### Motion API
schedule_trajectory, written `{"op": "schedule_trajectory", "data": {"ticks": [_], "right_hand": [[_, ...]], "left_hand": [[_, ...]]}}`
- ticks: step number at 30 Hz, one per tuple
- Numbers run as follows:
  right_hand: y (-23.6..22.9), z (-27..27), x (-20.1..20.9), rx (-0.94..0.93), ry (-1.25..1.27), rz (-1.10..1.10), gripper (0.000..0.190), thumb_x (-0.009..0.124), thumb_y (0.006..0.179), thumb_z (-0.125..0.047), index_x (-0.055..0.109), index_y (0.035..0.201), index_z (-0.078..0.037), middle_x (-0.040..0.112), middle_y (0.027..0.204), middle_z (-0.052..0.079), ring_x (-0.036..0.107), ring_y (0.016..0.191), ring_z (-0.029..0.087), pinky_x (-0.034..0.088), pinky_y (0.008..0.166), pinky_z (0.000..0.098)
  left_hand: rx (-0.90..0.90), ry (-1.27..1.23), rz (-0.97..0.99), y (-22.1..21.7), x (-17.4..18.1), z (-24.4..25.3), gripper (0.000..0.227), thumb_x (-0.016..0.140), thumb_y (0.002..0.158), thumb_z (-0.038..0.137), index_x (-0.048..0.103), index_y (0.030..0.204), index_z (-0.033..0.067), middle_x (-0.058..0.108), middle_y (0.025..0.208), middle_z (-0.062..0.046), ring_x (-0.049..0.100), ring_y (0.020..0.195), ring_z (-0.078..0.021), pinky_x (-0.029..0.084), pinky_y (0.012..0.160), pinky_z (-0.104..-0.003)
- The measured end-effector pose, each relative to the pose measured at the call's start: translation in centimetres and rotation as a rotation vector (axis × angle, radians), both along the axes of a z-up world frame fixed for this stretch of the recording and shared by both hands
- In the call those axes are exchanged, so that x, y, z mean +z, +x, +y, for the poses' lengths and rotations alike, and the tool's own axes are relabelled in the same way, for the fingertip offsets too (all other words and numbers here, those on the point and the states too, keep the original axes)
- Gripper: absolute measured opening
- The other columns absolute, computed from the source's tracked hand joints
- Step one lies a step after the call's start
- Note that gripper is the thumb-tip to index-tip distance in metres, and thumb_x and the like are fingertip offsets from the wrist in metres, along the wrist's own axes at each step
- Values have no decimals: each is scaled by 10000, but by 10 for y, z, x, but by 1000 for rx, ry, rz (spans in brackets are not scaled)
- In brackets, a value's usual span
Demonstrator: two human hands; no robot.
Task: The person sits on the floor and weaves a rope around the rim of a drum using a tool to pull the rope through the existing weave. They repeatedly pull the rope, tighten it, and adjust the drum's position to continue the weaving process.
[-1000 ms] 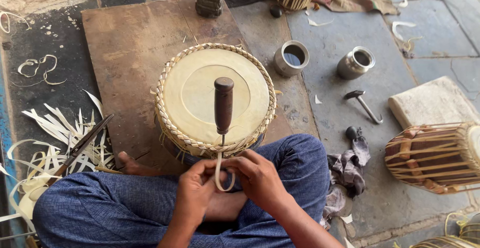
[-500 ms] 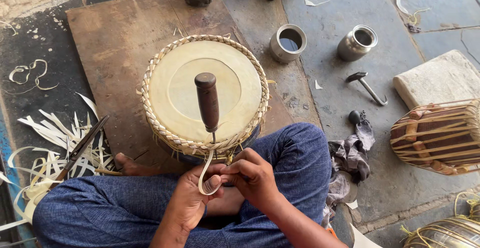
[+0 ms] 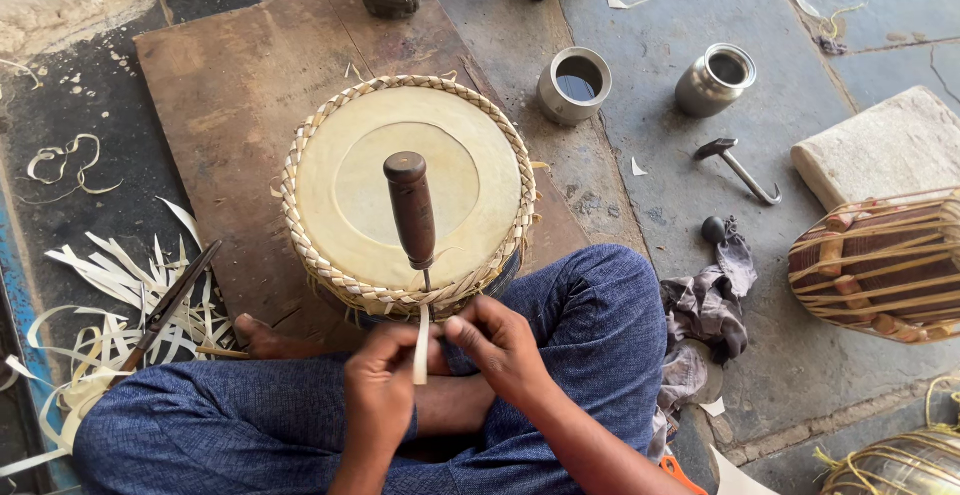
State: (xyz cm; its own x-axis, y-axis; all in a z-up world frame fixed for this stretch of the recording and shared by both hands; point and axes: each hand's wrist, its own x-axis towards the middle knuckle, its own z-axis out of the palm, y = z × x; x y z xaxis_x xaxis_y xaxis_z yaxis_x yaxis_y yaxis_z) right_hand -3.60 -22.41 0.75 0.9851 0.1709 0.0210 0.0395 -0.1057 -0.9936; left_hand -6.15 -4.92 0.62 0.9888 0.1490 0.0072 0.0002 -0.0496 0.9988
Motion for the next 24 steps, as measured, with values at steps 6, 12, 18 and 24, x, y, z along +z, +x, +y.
{"op": "schedule_trajectory", "data": {"ticks": [6,12,18,24], "right_hand": [[-3,-9,-10,-46,172,152,242,673,999,-263,609,929,-40,568,745,-48,468,658,29,374,560,201],[-7,-8,-15,-35,171,137,215,704,992,-208,613,914,-30,548,764,-51,467,698,30,392,596,205],[-7,-7,-12,-30,55,86,210,721,979,-191,628,905,-18,564,783,-45,490,734,26,437,631,210],[-5,0,9,-66,-81,-46,143,744,937,-128,650,979,-29,598,810,-2,536,716,58,475,627,233]], "left_hand": [[120,-28,68,4,0,2,91,737,892,31,771,973,7,691,769,-14,608,625,-60,491,554,-223],[166,29,62,8,0,-1,56,730,884,35,702,899,-11,683,692,-14,609,527,-62,491,485,-229],[130,56,114,9,6,1,33,743,867,22,735,881,-7,685,668,-24,602,518,-68,479,473,-235],[115,239,20,8,20,-3,73,752,839,18,754,912,13,706,781,-28,675,593,-86,541,519,-251]]}}
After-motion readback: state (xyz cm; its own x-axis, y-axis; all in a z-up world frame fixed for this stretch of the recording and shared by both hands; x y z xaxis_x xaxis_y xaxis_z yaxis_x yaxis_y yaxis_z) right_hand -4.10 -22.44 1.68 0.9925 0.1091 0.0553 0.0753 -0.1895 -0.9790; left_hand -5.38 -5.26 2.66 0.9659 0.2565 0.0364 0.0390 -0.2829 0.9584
